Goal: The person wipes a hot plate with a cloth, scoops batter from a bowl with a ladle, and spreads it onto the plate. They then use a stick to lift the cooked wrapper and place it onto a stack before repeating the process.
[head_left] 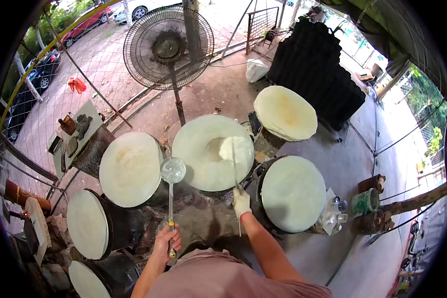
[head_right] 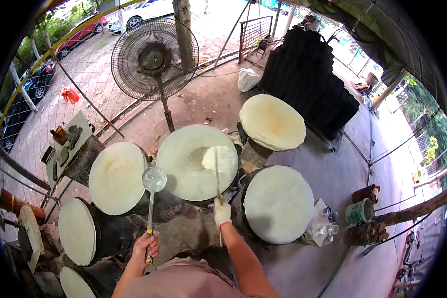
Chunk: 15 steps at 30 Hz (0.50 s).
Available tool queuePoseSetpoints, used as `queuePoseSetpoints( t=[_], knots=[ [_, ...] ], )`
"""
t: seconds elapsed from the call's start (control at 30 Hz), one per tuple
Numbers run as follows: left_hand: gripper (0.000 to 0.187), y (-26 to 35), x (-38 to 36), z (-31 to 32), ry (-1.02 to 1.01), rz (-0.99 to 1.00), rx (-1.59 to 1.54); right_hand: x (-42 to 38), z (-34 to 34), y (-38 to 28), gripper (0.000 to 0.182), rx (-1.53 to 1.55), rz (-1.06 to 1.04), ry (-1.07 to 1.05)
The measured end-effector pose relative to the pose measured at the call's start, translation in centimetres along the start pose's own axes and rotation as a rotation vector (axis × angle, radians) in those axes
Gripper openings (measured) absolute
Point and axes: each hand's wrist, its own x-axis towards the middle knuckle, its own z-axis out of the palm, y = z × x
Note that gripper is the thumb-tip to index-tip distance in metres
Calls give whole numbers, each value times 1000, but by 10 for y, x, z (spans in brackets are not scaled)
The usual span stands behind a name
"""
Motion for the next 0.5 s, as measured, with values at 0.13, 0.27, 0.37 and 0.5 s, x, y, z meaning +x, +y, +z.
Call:
queuePoseSetpoints(
  t=[0.13,0.27,0.37,0.5],
  knots=[
    [19,-9,5,12,-49,-13,-68,30,-18,-55,39,82,-277,130],
    [18,-26,18,24,-31,-7,-66,37,-18,-47,38,-380,-196,-20],
    [16,-32,21,38,-4,-20,-60,71,-40,-74,34,-551,-182,-145],
    [16,-43,28,43,9,0,-96,87,-48,-66,39,-610,-218,-98]
  ],
)
